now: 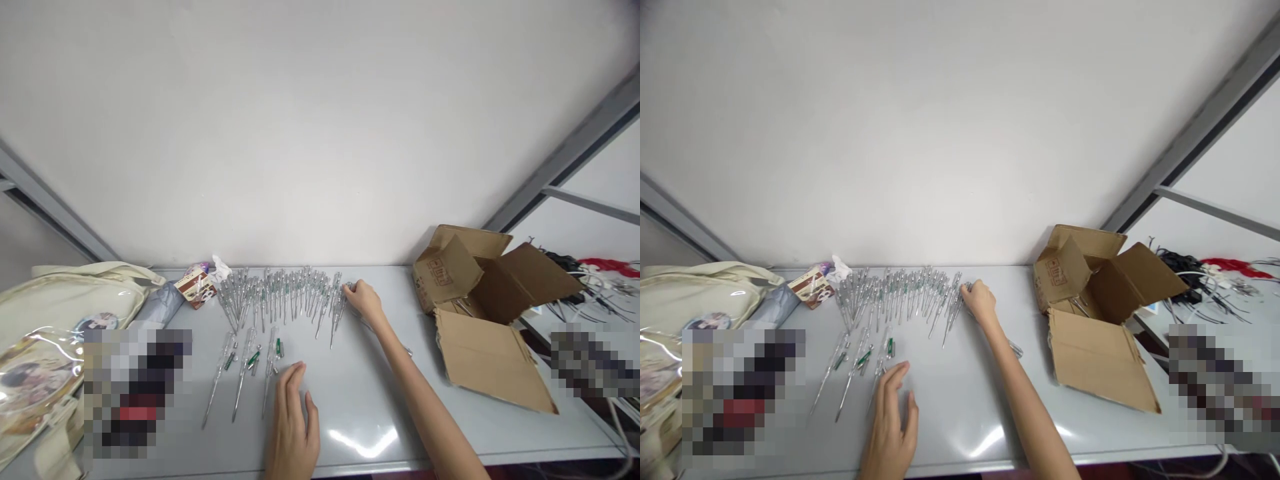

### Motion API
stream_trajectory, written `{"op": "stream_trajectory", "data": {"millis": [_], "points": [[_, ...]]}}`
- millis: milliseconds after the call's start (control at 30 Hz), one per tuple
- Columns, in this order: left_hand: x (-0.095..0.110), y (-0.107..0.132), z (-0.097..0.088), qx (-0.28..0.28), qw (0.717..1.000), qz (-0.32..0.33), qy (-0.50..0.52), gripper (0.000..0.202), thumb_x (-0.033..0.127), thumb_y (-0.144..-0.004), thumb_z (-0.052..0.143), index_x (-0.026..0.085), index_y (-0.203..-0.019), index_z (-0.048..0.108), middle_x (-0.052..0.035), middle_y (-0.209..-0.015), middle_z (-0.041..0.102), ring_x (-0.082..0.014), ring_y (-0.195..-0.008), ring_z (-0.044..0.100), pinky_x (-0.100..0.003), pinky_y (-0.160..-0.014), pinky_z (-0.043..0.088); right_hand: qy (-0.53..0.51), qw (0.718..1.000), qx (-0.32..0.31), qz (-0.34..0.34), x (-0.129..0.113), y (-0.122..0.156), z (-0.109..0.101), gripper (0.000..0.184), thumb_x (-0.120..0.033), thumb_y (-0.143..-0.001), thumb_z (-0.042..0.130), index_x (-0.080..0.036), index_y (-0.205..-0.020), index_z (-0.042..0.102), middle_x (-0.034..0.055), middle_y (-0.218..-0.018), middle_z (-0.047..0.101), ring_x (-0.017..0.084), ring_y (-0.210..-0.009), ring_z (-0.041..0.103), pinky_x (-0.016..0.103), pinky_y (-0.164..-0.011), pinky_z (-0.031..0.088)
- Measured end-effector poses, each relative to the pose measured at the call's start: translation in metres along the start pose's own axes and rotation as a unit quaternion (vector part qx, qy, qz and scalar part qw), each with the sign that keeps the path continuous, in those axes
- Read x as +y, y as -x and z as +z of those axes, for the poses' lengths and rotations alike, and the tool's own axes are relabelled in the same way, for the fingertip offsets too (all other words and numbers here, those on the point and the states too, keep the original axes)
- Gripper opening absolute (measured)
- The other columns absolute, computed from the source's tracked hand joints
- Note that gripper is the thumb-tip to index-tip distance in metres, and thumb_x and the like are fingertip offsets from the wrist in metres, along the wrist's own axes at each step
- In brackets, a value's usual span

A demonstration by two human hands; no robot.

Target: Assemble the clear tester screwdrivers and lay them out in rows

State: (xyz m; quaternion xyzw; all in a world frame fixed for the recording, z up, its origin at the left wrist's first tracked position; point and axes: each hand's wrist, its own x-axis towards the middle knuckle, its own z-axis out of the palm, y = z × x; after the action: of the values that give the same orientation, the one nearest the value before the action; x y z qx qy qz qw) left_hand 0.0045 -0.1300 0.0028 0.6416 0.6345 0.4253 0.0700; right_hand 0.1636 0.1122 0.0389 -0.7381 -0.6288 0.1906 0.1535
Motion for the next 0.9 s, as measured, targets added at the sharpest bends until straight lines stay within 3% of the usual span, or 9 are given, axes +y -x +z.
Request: {"op": "stream_trajectory", "data": {"millis": [100, 233, 400, 433, 500, 600, 700, 800, 900], "points": [[-0.001, -0.003, 0.001, 0.001, 1.000, 0.006, -0.001, 0.039, 0.011, -0.094, 0.039, 0.018, -0.132, 0.043, -0.0148, -0.124, 0.056, -0.0231, -0.119, 0.056, -0.040, -0.094, 0.053, -0.039, 0.999, -0.010, -0.009, 0.002, -0.007, -0.001, 0.024, -0.032, -0.083, 0.053, -0.018, -0.063, 0.053, 0.0041, -0.059, 0.059, 0.016, -0.060, 0.055, 0.025, -0.056, 0.033], [-0.004, -0.003, 0.000, 0.009, 1.000, 0.006, 0.005, 0.037, 0.011, -0.094, 0.039, 0.018, -0.130, 0.043, -0.0144, -0.121, 0.057, -0.0225, -0.115, 0.058, -0.039, -0.091, 0.054, -0.115, 0.992, 0.003, -0.051, 0.010, -0.011, -0.022, 0.030, -0.036, -0.085, 0.049, -0.021, -0.060, 0.044, 0.0001, -0.056, 0.052, 0.013, -0.056, 0.048, 0.025, -0.055, 0.033], [0.013, -0.015, -0.012, -0.003, 0.999, -0.025, 0.044, 0.036, 0.018, -0.096, 0.040, 0.020, -0.132, 0.042, -0.0157, -0.123, 0.057, -0.0233, -0.108, 0.061, -0.040, -0.085, 0.055, -0.213, 0.969, -0.005, -0.122, 0.012, 0.023, -0.057, 0.033, -0.049, -0.092, 0.040, -0.023, -0.071, 0.040, -0.0023, -0.059, 0.051, 0.013, -0.057, 0.050, 0.024, -0.058, 0.040], [0.019, -0.022, -0.014, -0.014, 0.997, -0.047, 0.057, 0.037, 0.021, -0.096, 0.041, 0.021, -0.133, 0.041, -0.0155, -0.126, 0.056, -0.0235, -0.110, 0.060, -0.040, -0.087, 0.054, -0.235, 0.961, -0.029, -0.144, 0.009, 0.038, -0.062, 0.035, -0.052, -0.092, 0.041, -0.023, -0.072, 0.040, -0.0028, -0.059, 0.052, 0.013, -0.057, 0.052, 0.024, -0.059, 0.042], [0.033, -0.036, -0.017, -0.046, 0.992, -0.080, 0.085, 0.040, 0.028, -0.097, 0.044, 0.022, -0.136, 0.039, -0.0152, -0.130, 0.055, -0.0246, -0.115, 0.059, -0.041, -0.091, 0.053, -0.302, 0.919, -0.143, -0.207, 0.000, 0.073, -0.069, 0.035, -0.055, -0.091, 0.047, -0.023, -0.077, 0.044, -0.0024, -0.061, 0.057, 0.014, -0.058, 0.055, 0.026, -0.063, 0.044], [0.051, -0.054, -0.014, -0.133, 0.980, -0.063, 0.131, 0.040, 0.031, -0.098, 0.042, 0.023, -0.137, 0.041, -0.0144, -0.127, 0.060, -0.0240, -0.113, 0.061, -0.037, -0.088, 0.055, -0.352, 0.873, -0.248, -0.227, -0.014, 0.124, -0.078, 0.033, -0.056, -0.091, 0.051, -0.023, -0.086, 0.047, -0.0015, -0.066, 0.062, 0.015, -0.063, 0.059, 0.028, -0.065, 0.048], [0.060, -0.063, -0.013, -0.158, 0.975, -0.047, 0.147, 0.037, 0.027, -0.100, 0.033, 0.023, -0.135, 0.045, -0.0123, -0.120, 0.066, -0.0215, -0.103, 0.067, -0.030, -0.077, 0.056, -0.331, 0.886, -0.210, -0.249, -0.008, 0.148, -0.084, 0.029, -0.052, -0.092, 0.055, -0.023, -0.087, 0.052, -0.0003, -0.078, 0.062, 0.016, -0.077, 0.060, 0.029, -0.074, 0.049], [0.056, -0.067, -0.021, -0.151, 0.980, -0.033, 0.123, 0.030, 0.026, -0.100, 0.034, 0.025, -0.123, 0.053, -0.0073, -0.107, 0.069, -0.0188, -0.090, 0.068, -0.027, -0.071, 0.054, -0.255, 0.927, -0.142, -0.236, 0.029, 0.136, -0.078, 0.032, -0.052, -0.090, 0.057, -0.025, -0.107, 0.053, 0.0023, -0.089, 0.063, 0.019, -0.085, 0.061, 0.033, -0.080, 0.049], [0.041, -0.074, -0.033, -0.145, 0.987, -0.012, 0.064, 0.021, 0.034, -0.098, 0.044, 0.024, -0.107, 0.061, -0.0024, -0.086, 0.068, -0.0154, -0.069, 0.061, -0.024, -0.059, 0.047, -0.105, 0.981, 0.040, -0.159, 0.080, 0.110, -0.056, 0.039, -0.060, -0.084, 0.058, -0.023, -0.095, 0.054, 0.0066, -0.084, 0.060, 0.025, -0.083, 0.060, 0.040, -0.078, 0.048]]}}
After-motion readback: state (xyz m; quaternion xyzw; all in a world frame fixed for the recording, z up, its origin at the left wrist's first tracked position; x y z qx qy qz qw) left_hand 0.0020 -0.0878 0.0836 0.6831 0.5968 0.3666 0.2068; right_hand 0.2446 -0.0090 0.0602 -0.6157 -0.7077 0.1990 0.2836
